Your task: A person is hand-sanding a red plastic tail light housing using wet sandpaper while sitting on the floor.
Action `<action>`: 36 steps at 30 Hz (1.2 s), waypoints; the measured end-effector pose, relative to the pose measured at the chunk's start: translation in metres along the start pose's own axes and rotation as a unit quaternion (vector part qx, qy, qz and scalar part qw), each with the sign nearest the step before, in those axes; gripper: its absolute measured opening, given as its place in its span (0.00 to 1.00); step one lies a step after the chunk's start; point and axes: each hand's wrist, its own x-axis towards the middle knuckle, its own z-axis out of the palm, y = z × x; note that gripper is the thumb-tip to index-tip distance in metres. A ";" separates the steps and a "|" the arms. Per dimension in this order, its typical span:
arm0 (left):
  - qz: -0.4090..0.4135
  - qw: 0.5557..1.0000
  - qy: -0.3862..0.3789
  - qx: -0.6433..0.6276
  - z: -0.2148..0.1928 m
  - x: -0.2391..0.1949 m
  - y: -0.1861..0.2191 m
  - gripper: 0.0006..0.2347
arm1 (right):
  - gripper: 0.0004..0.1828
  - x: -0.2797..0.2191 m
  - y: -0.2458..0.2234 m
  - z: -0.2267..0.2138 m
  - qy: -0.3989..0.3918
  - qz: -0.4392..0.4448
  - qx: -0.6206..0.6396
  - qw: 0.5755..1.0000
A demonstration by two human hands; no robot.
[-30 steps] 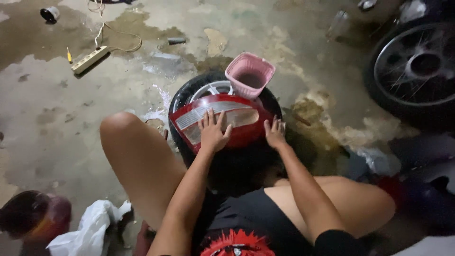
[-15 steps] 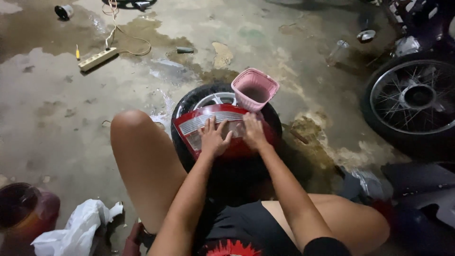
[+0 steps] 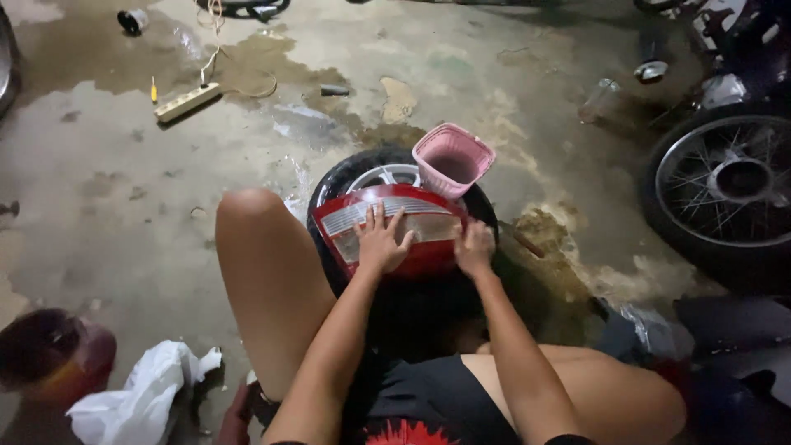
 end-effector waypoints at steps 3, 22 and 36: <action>-0.003 1.000 0.007 0.009 0.002 0.000 -0.001 0.27 | 0.19 0.016 -0.068 -0.021 0.145 -0.268 -0.112 0.946; 0.016 0.997 0.068 -0.014 0.033 0.013 -0.012 0.24 | 0.23 0.019 -0.111 -0.080 0.077 -0.151 0.056 0.984; 0.023 0.992 0.120 -0.039 0.021 0.001 -0.011 0.22 | 0.55 -0.032 0.054 -0.019 -0.335 0.410 0.273 0.803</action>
